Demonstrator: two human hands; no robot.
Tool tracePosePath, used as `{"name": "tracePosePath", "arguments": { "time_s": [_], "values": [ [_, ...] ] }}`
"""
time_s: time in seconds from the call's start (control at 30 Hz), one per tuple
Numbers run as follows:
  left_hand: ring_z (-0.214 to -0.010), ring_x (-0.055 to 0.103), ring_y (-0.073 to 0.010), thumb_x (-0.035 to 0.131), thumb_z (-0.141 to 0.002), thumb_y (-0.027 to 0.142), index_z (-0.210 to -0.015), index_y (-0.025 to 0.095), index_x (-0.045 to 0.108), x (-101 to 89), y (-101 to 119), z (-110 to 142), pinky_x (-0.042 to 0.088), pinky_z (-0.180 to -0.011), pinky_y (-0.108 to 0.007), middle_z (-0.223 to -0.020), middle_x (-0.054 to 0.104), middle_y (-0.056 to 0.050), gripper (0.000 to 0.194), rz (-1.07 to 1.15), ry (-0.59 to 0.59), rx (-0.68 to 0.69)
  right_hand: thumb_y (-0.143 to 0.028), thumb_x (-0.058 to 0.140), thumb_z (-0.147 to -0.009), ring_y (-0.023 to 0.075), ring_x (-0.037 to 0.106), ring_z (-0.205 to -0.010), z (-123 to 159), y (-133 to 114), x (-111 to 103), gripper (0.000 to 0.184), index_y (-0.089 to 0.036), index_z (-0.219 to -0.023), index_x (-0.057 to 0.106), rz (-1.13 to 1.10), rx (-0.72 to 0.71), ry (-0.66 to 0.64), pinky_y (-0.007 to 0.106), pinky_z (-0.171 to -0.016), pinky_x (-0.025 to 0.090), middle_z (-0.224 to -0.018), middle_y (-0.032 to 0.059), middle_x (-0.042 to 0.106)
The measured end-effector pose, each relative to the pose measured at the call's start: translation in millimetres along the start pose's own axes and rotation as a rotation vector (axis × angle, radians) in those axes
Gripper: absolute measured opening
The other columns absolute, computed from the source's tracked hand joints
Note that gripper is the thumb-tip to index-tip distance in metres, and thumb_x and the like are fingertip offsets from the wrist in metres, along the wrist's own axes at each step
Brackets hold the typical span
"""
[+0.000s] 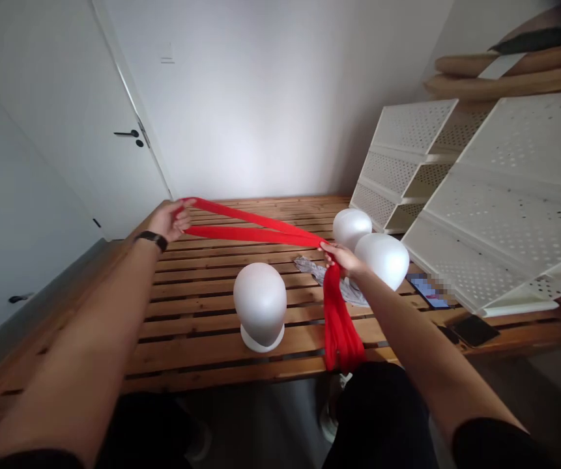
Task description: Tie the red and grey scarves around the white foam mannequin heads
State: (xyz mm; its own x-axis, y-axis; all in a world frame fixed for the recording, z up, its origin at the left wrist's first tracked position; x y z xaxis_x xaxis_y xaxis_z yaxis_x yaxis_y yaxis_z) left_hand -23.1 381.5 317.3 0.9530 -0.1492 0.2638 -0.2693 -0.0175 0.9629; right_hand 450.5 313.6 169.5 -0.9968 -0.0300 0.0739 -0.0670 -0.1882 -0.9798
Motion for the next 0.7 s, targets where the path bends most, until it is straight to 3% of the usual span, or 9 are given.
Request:
{"name": "tracePosePath", "arguments": {
  "time_s": [0.07, 0.13, 0.27, 0.33, 0.4, 0.47, 0.57, 0.7],
  "values": [
    [-0.046, 0.016, -0.0046, 0.061, -0.093, 0.033, -0.105, 0.012, 0.061, -10.8, -55, 0, 0.016, -0.044, -0.019, -0.051, 0.028, 0.011, 0.024, -0.122, 0.164, -0.095, -0.052, 0.072, -0.082, 0.0086, 0.032, -0.045, -12, 29, 15, 0.037, -0.021, -0.076, 0.054, -0.007, 0.051, 0.073, 0.023, -0.047, 0.036, -0.048, -0.0093, 0.04],
    [-0.043, 0.024, -0.0047, 0.07, -0.086, 0.04, -0.102, 0.013, 0.062, -17.0, -118, 28, 0.018, -0.043, -0.02, -0.051, 0.036, 0.01, 0.033, -0.231, 0.209, -0.179, -0.05, 0.07, -0.082, 0.0099, 0.033, -0.042, -3, 74, 33, 0.036, -0.022, -0.07, 0.052, 0.012, 0.109, 0.066, 0.024, -0.044, 0.034, -0.044, -0.0089, 0.037],
    [-0.04, 0.032, -0.0061, 0.072, -0.076, 0.061, -0.102, 0.018, 0.064, -21.0, -244, 132, 0.023, -0.041, -0.021, -0.055, 0.048, 0.006, 0.051, -0.24, 0.11, -0.325, -0.06, 0.066, -0.08, 0.0104, 0.034, -0.039, 51, 181, 63, 0.043, -0.022, -0.064, 0.052, -0.01, 0.196, 0.02, 0.025, -0.041, 0.03, -0.047, -0.0043, 0.045],
    [-0.041, 0.038, -0.0083, 0.068, -0.075, 0.069, -0.096, 0.018, 0.067, -13.4, -293, 186, 0.03, -0.043, -0.024, -0.056, 0.051, 0.003, 0.055, -0.164, 0.049, -0.395, -0.067, 0.055, -0.084, 0.013, 0.038, -0.04, 78, 223, 82, 0.049, -0.023, -0.063, 0.052, -0.076, 0.228, -0.012, 0.028, -0.043, 0.034, -0.05, -0.0015, 0.048],
    [-0.047, 0.048, -0.0128, 0.063, -0.075, 0.069, -0.092, 0.019, 0.071, -0.7, -323, 225, 0.039, -0.048, -0.028, -0.062, 0.059, -0.003, 0.053, -0.074, 0.043, -0.411, -0.066, 0.048, -0.086, 0.018, 0.049, -0.047, 97, 244, 98, 0.048, -0.023, -0.066, 0.057, -0.066, 0.203, 0.026, 0.031, -0.049, 0.041, -0.057, 0.0026, 0.057],
    [-0.055, 0.057, -0.0177, 0.062, -0.073, 0.061, -0.093, 0.02, 0.074, 17.6, -343, 248, 0.048, -0.055, -0.033, -0.072, 0.067, -0.008, 0.047, 0.033, 0.043, -0.414, -0.062, 0.048, -0.084, 0.0245, 0.063, -0.065, 108, 249, 111, 0.044, -0.022, -0.07, 0.061, -0.002, 0.13, 0.093, 0.035, -0.063, 0.051, -0.071, 0.0068, 0.068],
    [-0.069, 0.067, -0.0216, 0.068, -0.067, 0.041, -0.1, 0.022, 0.077, 51.6, -368, 262, 0.057, -0.069, -0.037, -0.088, 0.073, -0.01, 0.039, 0.165, -0.03, -0.506, -0.055, 0.048, -0.082, 0.0304, 0.07, -0.094, 118, 249, 130, 0.038, -0.022, -0.079, 0.067, 0.041, 0.035, 0.168, 0.039, -0.086, 0.055, -0.093, 0.0096, 0.076],
    [-0.075, 0.07, -0.0218, 0.075, -0.061, 0.025, -0.108, 0.02, 0.076, 73.5, -389, 265, 0.056, -0.066, -0.033, -0.094, 0.075, -0.01, 0.047, 0.011, -0.095, -0.639, -0.052, 0.048, -0.085, 0.0319, 0.07, -0.108, 129, 253, 138, 0.04, -0.02, -0.101, 0.068, 0.095, -0.065, 0.292, 0.041, -0.091, 0.055, -0.106, 0.0118, 0.077]
  ]
}}
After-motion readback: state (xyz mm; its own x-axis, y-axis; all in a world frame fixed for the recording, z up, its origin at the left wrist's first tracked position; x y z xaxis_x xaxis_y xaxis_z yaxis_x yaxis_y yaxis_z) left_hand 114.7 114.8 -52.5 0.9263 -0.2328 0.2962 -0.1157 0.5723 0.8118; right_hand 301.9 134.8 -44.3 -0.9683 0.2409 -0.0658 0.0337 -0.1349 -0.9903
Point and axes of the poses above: each hand's wrist, its own z-axis away from the middle knuckle, its own x-axis out of the palm, y = z × x, the point moved 10 cm from there along -z, towards the middle knuckle
